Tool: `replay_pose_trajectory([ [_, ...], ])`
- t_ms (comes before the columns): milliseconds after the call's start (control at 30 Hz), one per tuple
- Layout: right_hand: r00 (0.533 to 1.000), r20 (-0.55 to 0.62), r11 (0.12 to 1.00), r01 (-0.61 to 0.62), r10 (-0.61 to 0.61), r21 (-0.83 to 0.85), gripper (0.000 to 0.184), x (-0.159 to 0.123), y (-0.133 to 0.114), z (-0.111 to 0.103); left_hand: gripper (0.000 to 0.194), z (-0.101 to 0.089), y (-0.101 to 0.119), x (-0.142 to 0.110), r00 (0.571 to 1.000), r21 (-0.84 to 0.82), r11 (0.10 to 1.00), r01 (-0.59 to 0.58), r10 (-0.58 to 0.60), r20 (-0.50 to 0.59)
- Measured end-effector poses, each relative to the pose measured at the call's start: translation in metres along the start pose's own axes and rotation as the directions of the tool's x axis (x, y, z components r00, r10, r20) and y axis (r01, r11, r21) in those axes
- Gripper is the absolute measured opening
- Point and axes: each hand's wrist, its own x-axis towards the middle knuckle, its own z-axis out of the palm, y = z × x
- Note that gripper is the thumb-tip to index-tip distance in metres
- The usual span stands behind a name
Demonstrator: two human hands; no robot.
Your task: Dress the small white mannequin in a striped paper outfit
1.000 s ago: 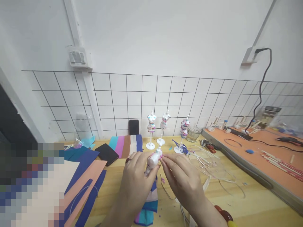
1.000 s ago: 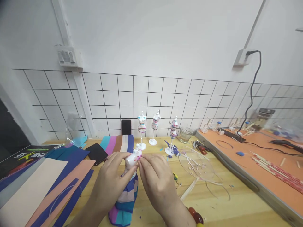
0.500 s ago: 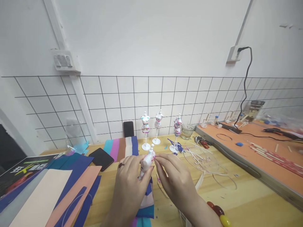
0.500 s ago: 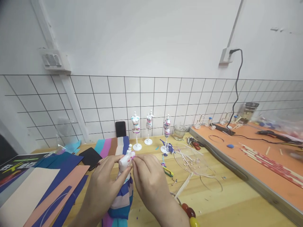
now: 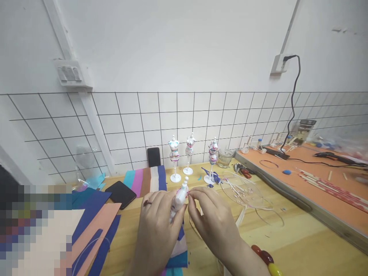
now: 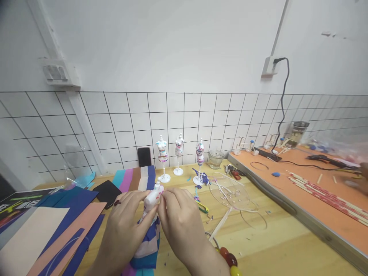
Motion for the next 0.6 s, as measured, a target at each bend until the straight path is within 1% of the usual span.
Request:
replay_pose_trajectory([
  [133, 0.998, 0.068, 0.991, -0.017, 0.008, 0.134, 0.017, 0.003, 0.004, -0.003, 0.013, -0.003, -0.005, 0.001, 0.997, -0.039, 0.997, 0.067, -0.066, 0.026],
  [200, 0.996, 0.094, 0.989, -0.007, -0.007, 0.145, 0.019, 0.004, 0.004, -0.004, 0.013, -0.003, -0.006, 0.001, 0.994, -0.057, 0.993, 0.102, -0.100, 0.036],
  [300, 0.993, 0.116, 0.995, -0.003, -0.009, 0.100, 0.013, 0.005, 0.002, -0.002, 0.012, -0.003, -0.005, 0.003, 0.987, -0.102, 0.982, 0.158, -0.153, 0.049],
  [367, 0.993, 0.115, 0.998, -0.006, -0.001, 0.068, 0.008, 0.004, 0.001, -0.001, 0.012, -0.004, -0.003, 0.005, 0.979, -0.139, 0.970, 0.198, -0.191, 0.066],
  [433, 0.994, 0.104, 0.999, 0.016, -0.019, 0.035, 0.007, 0.004, 0.000, -0.001, 0.011, -0.006, 0.000, 0.006, 0.972, -0.173, 0.958, 0.231, -0.217, 0.093],
  [500, 0.995, 0.093, 0.999, 0.047, -0.047, 0.001, 0.008, 0.004, 0.000, -0.001, 0.010, -0.009, 0.004, 0.007, 0.967, -0.206, 0.947, 0.245, -0.223, 0.125],
  [600, 0.995, 0.079, 0.997, 0.070, -0.068, -0.026, 0.009, 0.003, 0.002, -0.003, 0.011, -0.014, 0.007, 0.007, 0.968, -0.241, 0.942, 0.235, -0.203, 0.150],
])
